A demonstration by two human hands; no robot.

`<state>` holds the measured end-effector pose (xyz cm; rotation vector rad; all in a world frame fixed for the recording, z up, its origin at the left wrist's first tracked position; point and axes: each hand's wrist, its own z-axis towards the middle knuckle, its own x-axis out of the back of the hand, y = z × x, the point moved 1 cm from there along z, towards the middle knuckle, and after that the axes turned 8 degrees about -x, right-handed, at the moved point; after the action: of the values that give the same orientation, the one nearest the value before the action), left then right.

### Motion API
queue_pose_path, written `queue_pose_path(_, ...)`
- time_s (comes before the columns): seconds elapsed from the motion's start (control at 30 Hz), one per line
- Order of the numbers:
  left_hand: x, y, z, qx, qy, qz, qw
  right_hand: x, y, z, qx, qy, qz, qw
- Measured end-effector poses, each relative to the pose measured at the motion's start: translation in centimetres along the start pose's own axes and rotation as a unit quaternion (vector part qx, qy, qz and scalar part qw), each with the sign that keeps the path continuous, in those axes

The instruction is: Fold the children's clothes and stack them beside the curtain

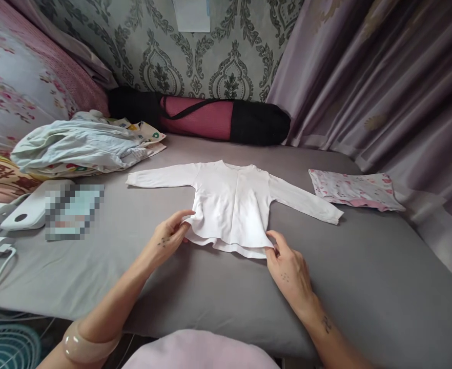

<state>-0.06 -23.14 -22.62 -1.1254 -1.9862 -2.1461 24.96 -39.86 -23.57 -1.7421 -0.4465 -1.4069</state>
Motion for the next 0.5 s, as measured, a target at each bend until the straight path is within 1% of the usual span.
queue_pose_path(0.07, 0.7, -0.3, 0.3, -0.022, -0.003, 0.018, 1.000, 0.3, 0.2, 0.3, 0.002, -0.031, 0.024, 0.999)
queue_pose_path(0.13, 2.0, -0.8, 0.5, -0.030, 0.006, 0.050, 0.998, 0.9, 0.6, 0.7, 0.005, -0.046, 0.041, 0.998)
queue_pose_path(0.23, 4.1, -1.4, 0.5, -0.056, 0.006, 0.123, 0.991, 2.0, 1.3, 1.1, 0.003, -0.024, 0.022, 0.999)
queue_pose_path(0.3, 5.0, -1.6, 0.3, -0.087, -0.025, 0.161, 0.983, 2.4, 1.6, 1.1, 0.011, -0.016, -0.016, 1.000)
queue_pose_path(0.4, 5.3, -2.1, 0.1, -0.114, -0.077, 0.211, 0.968, 2.4, 1.7, 0.8, 0.058, -0.025, -0.065, 0.996)
queue_pose_path(0.5, 5.1, -2.8, 0.0, -0.135, -0.095, 0.254, 0.953, 2.4, 1.6, 0.5, 0.108, -0.020, -0.092, 0.990)
